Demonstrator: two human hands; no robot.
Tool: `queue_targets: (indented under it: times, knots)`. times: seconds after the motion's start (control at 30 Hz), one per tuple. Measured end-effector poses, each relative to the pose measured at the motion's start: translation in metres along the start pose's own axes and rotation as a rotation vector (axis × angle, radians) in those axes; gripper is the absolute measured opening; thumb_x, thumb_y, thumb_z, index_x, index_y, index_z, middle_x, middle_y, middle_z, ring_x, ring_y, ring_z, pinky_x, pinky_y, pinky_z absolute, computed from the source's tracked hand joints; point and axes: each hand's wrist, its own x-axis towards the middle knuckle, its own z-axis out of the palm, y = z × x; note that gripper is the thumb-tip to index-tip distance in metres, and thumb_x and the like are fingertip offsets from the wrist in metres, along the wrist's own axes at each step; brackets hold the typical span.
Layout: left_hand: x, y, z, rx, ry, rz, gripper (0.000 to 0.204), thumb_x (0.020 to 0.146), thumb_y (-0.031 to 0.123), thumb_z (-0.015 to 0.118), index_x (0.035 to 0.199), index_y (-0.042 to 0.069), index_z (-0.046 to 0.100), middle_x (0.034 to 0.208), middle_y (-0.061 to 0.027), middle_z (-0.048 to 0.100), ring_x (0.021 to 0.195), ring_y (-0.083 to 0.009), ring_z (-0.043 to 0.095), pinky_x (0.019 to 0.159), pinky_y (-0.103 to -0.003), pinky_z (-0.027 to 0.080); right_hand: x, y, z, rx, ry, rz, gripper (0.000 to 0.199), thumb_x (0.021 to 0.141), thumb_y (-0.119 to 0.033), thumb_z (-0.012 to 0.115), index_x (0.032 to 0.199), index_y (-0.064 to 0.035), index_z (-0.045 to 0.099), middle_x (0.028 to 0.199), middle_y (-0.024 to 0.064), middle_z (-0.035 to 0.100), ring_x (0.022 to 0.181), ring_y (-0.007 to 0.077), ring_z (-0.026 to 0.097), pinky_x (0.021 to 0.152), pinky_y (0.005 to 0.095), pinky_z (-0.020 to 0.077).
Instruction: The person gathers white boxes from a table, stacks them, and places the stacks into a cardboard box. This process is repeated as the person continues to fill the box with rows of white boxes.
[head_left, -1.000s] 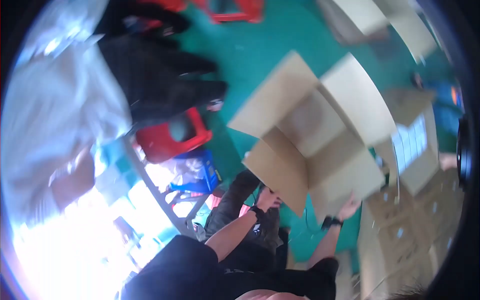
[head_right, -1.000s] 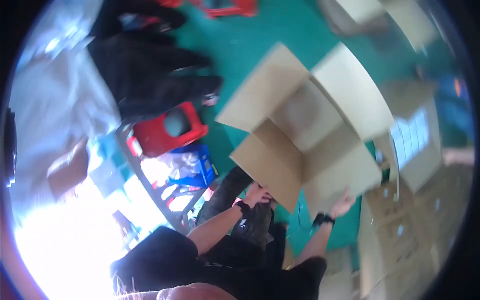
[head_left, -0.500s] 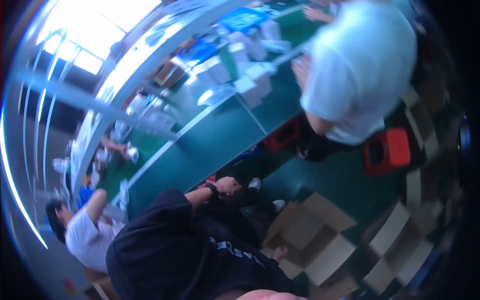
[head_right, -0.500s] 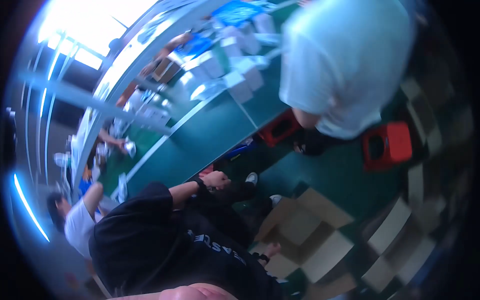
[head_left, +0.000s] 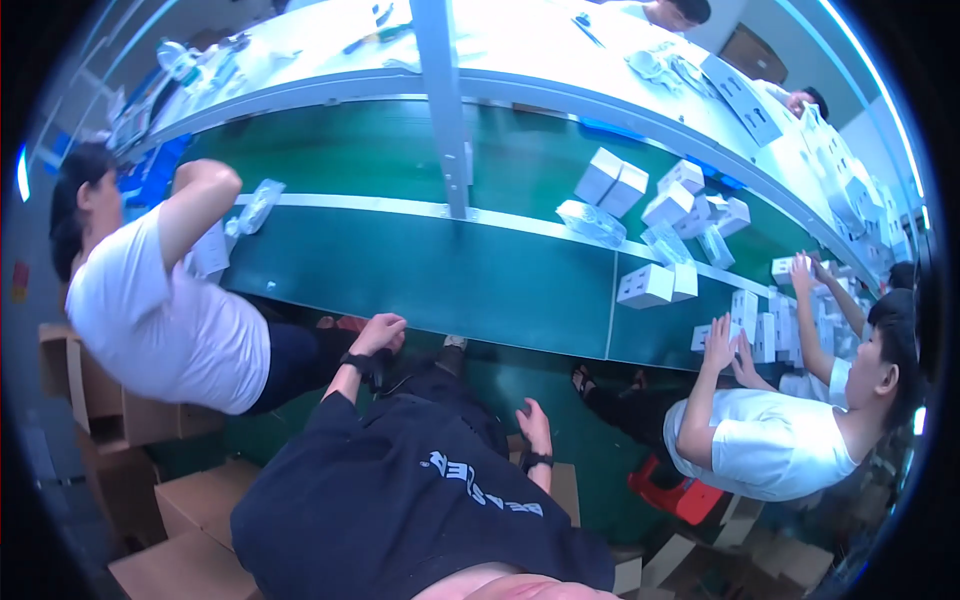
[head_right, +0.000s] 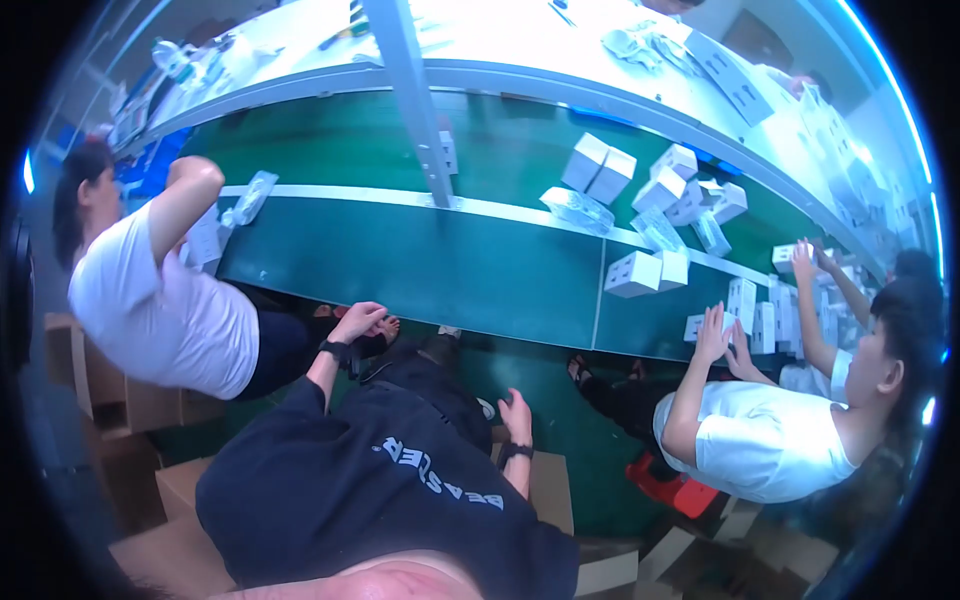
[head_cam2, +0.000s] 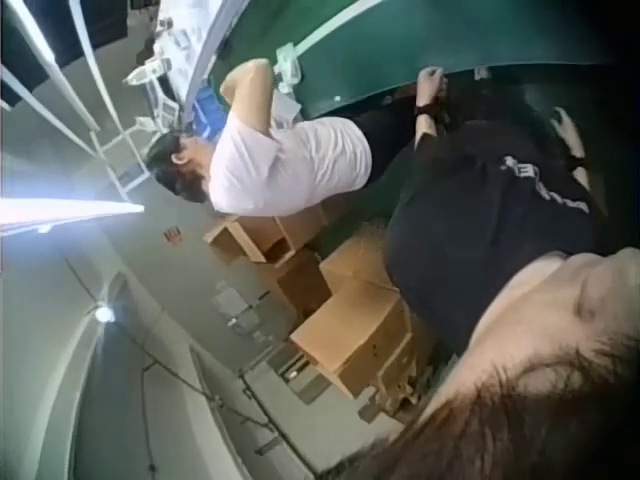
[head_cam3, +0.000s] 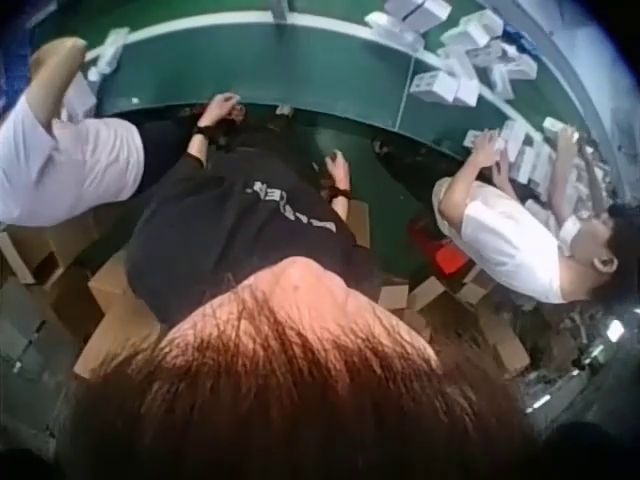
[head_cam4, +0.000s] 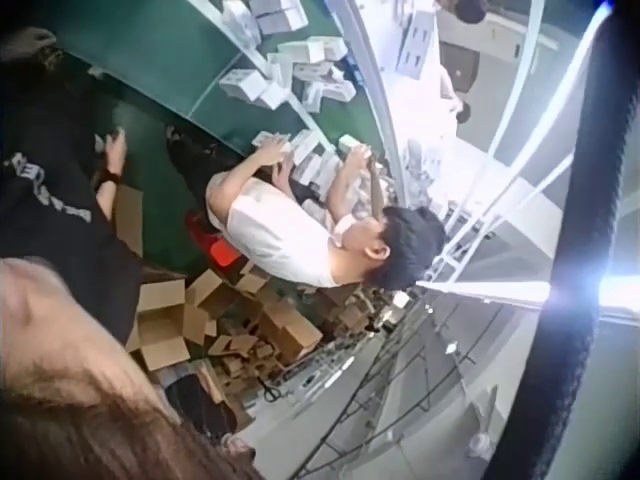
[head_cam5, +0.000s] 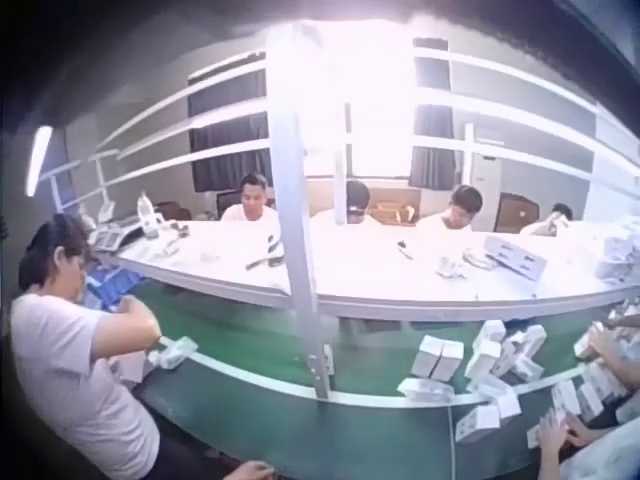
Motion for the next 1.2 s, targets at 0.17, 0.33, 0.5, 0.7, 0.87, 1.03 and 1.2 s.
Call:
queue_targets:
  times: [0.17,0.33,0.5,0.7,0.87,1.03,1.2]
  knots:
    - [0.069,0.027,0.009,0.184,-0.178,-0.082,0.032,0.094,0.029,0.067,0.107,0.001,0.072,0.081,-0.007,0.071,0.067,-0.0137,0.068,0.061,-0.029,0.055,0.081,-0.091,-0.024,0.026,-0.009,-0.218,0.05,0.088,-0.016,0.075,0.133,-0.0057,0.056,0.116,0.019,0.068,0.102,0.0314,0.069,0.087,0.0378,0.0552]
    - [0.154,0.135,0.068,0.558,-0.304,0.521,0.036,0.085,0.026,0.075,0.113,0.004,0.07,0.094,-0.0141,0.07,0.09,-0.0269,0.068,0.08,-0.039,0.055,0.093,-0.179,-0.072,0.064,0.223,-0.203,0.045,0.091,-0.018,0.071,0.132,-0.0076,0.056,0.115,0.0177,0.066,0.104,0.0337,0.066,0.087,0.0419,0.0538]
    - [0.24,0.281,0.162,0.572,0.052,1.153,0.069,0.077,0.029,0.082,0.137,0.009,0.054,0.13,-0.0147,0.058,0.126,-0.0367,0.05,0.105,-0.043,0.044,0.082,-0.169,-0.092,0.012,0.115,-0.1,0.043,0.091,-0.019,0.07,0.131,-0.0084,0.057,0.115,0.0162,0.066,0.104,0.0333,0.065,0.088,0.0408,0.0536]
    - [0.326,0.408,0.231,0.98,0.081,0.874,0.081,0.067,0.031,0.087,0.138,0.008,0.054,0.134,-0.02,0.058,0.129,-0.0369,0.051,0.108,-0.044,0.042,0.064,-0.158,-0.114,0.056,0.114,-0.19,0.041,0.092,-0.017,0.068,0.131,-0.0079,0.058,0.116,0.0148,0.066,0.104,0.0322,0.065,0.088,0.0403,0.0538]
    - [0.401,0.404,0.237,0.855,-0.446,0.537,0.086,0.069,0.034,0.085,0.143,0.007,0.05,0.14,-0.0239,0.055,0.131,-0.039,0.051,0.11,-0.044,0.043,0.069,-0.188,-0.177,0.084,0.137,-0.233,0.042,0.091,-0.014,0.068,0.13,-0.0077,0.058,0.117,0.0153,0.065,0.107,0.0352,0.063,0.091,0.042,0.0528]
    - [0.396,0.396,0.219,0.76,-0.364,0.448,0.081,0.075,0.038,0.08,0.143,0.007,0.049,0.144,-0.0245,0.052,0.135,-0.0398,0.048,0.11,-0.044,0.042,0.111,-0.209,-0.265,-0.148,0.402,-0.362,0.056,0.082,-0.007,0.073,0.135,-0.0079,0.055,0.126,0.0132,0.061,0.116,0.0357,0.059,0.097,0.0411,0.0505]
    - [0.285,0.426,0.2,1.168,0.044,0.37,0.082,0.074,0.047,0.08,0.143,0.011,0.052,0.143,-0.02,0.055,0.133,-0.0309,0.053,0.098,-0.048,0.05,0.146,-0.163,-0.366,-0.526,0.639,-0.127,0.08,0.072,-0.005,0.08,0.144,-0.0114,0.047,0.142,0.0199,0.046,0.13,0.0405,0.046,0.104,0.05,0.0439]
